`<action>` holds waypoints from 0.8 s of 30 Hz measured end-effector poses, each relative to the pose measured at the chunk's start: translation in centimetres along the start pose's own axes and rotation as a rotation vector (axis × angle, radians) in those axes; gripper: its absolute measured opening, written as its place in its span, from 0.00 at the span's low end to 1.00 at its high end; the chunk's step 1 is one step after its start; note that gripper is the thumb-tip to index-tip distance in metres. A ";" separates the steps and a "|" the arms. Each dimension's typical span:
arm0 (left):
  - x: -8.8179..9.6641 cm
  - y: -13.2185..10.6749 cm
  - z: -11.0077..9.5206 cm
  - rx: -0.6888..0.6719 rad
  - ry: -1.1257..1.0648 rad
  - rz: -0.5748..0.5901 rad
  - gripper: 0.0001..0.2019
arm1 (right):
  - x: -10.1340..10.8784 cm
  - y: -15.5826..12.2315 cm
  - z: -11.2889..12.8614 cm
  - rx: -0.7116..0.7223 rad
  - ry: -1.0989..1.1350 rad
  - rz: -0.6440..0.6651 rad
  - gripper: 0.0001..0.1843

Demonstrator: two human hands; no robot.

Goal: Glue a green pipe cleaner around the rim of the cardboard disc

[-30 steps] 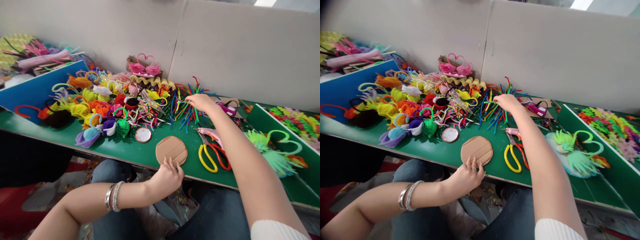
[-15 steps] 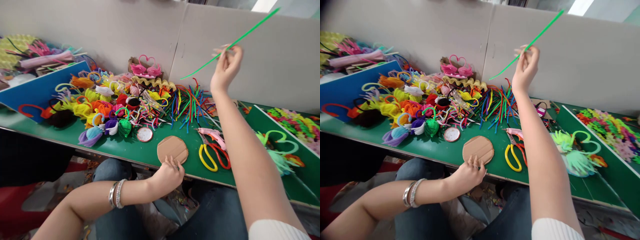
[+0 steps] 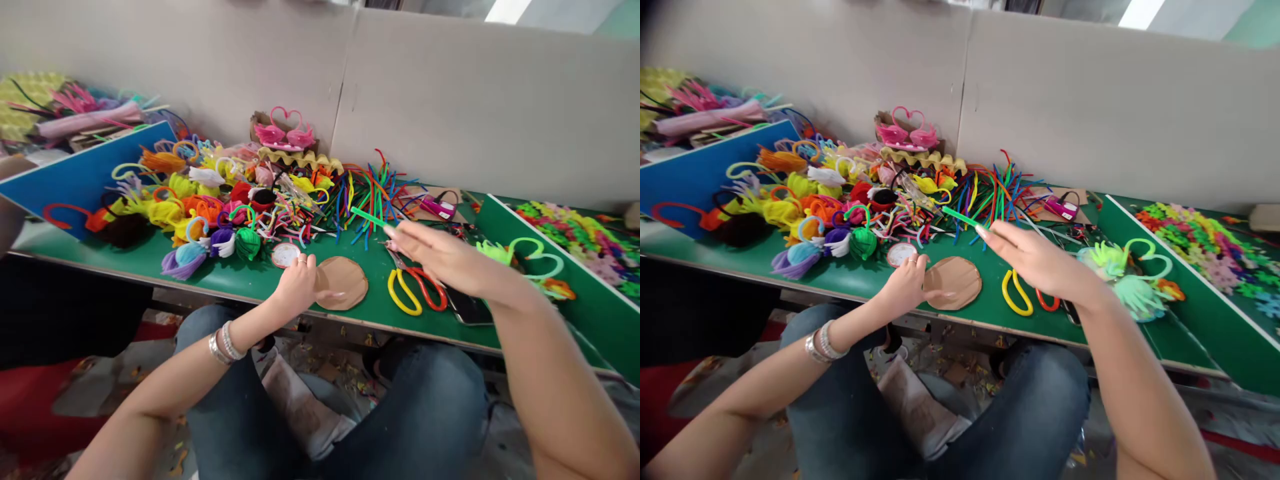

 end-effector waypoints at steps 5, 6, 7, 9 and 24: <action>-1.7 0.8 0.4 0.043 -0.170 -0.006 0.36 | -4.3 -1.5 -4.5 -0.142 0.223 0.199 0.23; -1.9 0.9 0.6 0.072 -0.255 0.016 0.37 | -4.8 -1.5 -5.0 -0.157 0.280 0.207 0.21; -2.0 1.0 0.9 0.089 -0.344 0.045 0.37 | -5.2 -1.4 -5.4 -0.165 0.323 0.195 0.20; -2.0 1.2 1.4 0.079 -0.487 0.105 0.33 | -5.4 -1.0 -5.6 -0.160 0.340 0.140 0.22; 1.3 -0.2 1.7 -0.034 -0.903 0.150 0.21 | -4.7 -2.3 -3.2 0.190 -0.139 -0.240 0.21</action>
Point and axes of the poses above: each hand's wrist, its own y-axis towards the middle knuckle, its own x-axis out of the back of the hand, z = x × y, the point moved 4 cm from there along y, towards the middle knuckle, and after that the axes turned 3 degrees about x, right-handed, at the moved point
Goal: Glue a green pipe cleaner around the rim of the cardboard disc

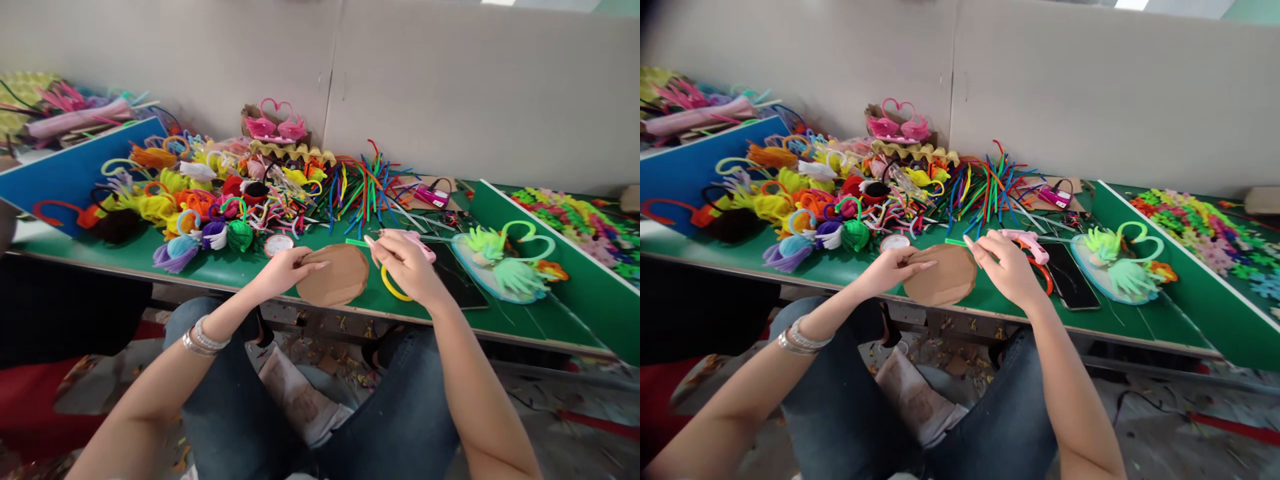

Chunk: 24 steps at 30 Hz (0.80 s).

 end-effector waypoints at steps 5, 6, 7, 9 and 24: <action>-0.3 -0.3 -0.5 -0.025 0.118 0.022 0.22 | -0.9 -0.6 0.3 0.079 -0.121 0.027 0.15; -0.4 -0.4 -0.6 -0.026 0.122 0.026 0.21 | -1.2 -0.7 0.4 0.091 -0.158 0.045 0.15; -0.4 -0.4 -0.7 -0.027 0.125 0.027 0.21 | -1.5 -0.7 0.4 0.107 -0.192 0.069 0.15; -0.5 -0.4 -0.8 -0.026 0.124 0.021 0.20 | -1.8 -0.8 0.4 0.142 -0.245 0.106 0.15; -0.5 -0.4 -1.3 -0.054 0.129 0.006 0.19 | -2.1 -0.6 0.2 0.183 -0.357 0.102 0.16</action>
Point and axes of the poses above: each hand's wrist, its own y-axis towards the middle knuckle, its own x-axis out of the back of the hand, z = x × y, the point moved 4 cm from there along y, towards the middle knuckle, and after that the axes turned 3 degrees about x, right-handed, at the moved point
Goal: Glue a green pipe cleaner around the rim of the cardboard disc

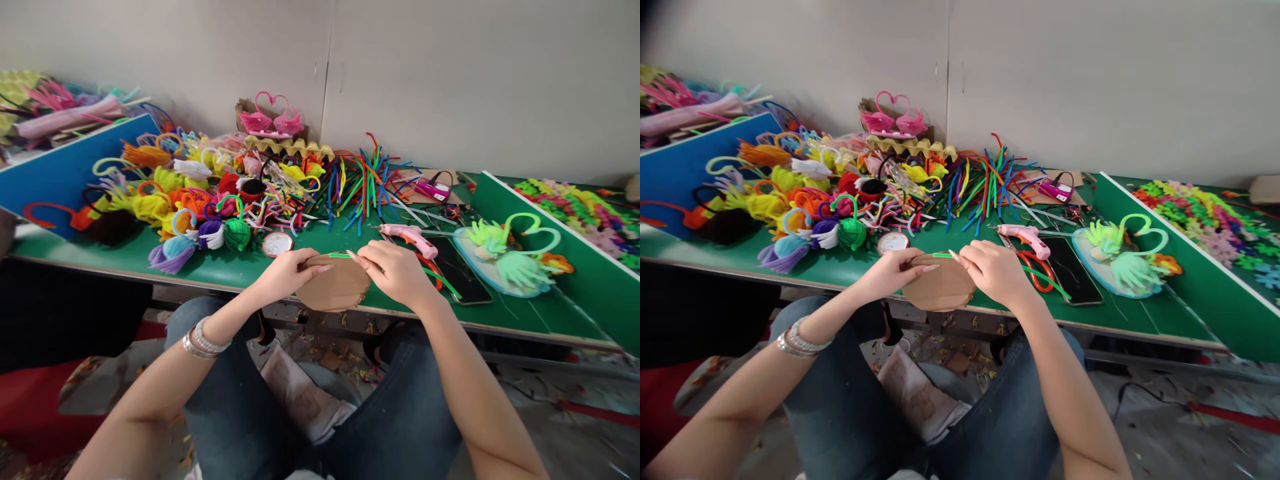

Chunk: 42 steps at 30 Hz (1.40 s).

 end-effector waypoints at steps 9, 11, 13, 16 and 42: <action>0.1 -0.1 -0.2 -0.015 0.030 -0.006 0.18 | 0.0 0.0 0.1 0.006 -0.101 -0.013 0.18; 0.2 -0.1 -0.2 -0.012 0.045 -0.010 0.17 | 0.0 0.1 0.2 0.001 -0.092 -0.018 0.17; 0.1 -0.1 -0.2 -0.009 0.053 -0.012 0.17 | 0.0 0.1 0.2 0.001 -0.077 -0.021 0.17; 0.1 -0.1 -0.1 -0.005 0.044 -0.008 0.17 | -0.2 0.1 0.2 -0.002 -0.064 -0.029 0.17; -0.9 -0.3 -0.7 -0.063 -0.113 -0.086 0.16 | -0.5 0.1 0.9 0.041 -0.290 -0.079 0.18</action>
Point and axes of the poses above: each hand's wrist, its own y-axis towards the middle knuckle, its own x-axis out of the back of the hand, z = x × y, the point moved 4 cm from there along y, towards the middle knuckle, and after that the axes turned 3 degrees about x, right-handed, at the moved point
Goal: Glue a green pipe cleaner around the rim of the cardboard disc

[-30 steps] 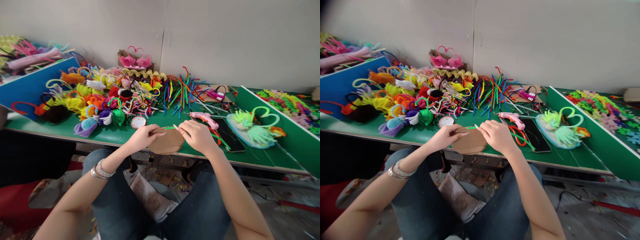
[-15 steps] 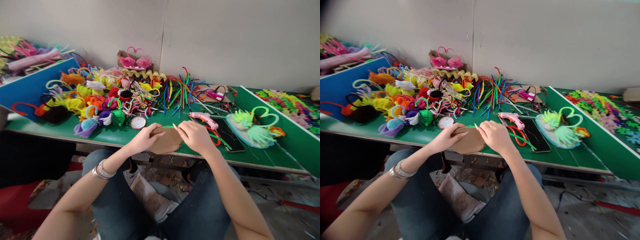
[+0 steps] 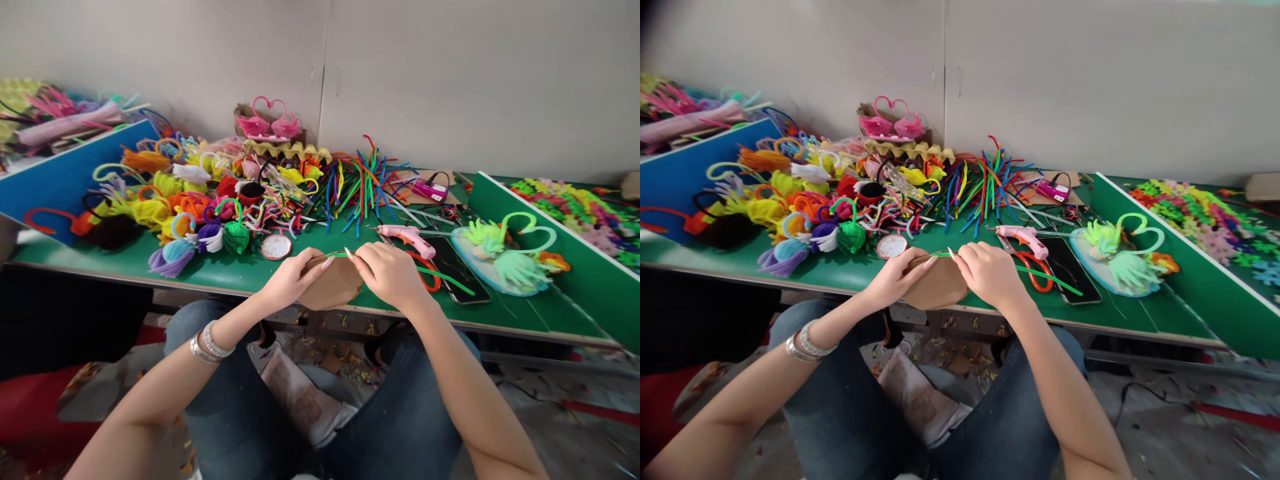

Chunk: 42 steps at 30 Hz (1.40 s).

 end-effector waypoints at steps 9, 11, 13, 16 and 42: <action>0.1 -0.1 0.2 -0.091 0.078 -0.052 0.14 | 0.1 0.0 0.1 0.003 -0.003 -0.034 0.18; 0.2 -0.1 0.1 -0.108 0.099 -0.068 0.14 | 0.3 0.0 0.0 0.007 0.005 -0.050 0.17; 0.3 -0.2 0.0 -0.119 0.117 -0.084 0.14 | 0.6 -0.1 -0.3 0.011 0.024 -0.072 0.16; 0.4 -0.2 0.0 -0.127 0.138 -0.101 0.14 | 0.9 -0.3 -0.7 0.024 0.068 -0.095 0.15; 0.4 -0.3 0.0 -0.125 0.149 -0.043 0.16 | 1.1 -0.6 -1.5 0.001 0.234 -0.027 0.17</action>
Point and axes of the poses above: each hand's wrist, its own y-axis towards the middle knuckle, its own x-axis out of the back of the hand, z = x × y, the point moved 4 cm from there along y, towards the middle knuckle, and after that the axes turned 3 degrees about x, right-handed, at the moved point
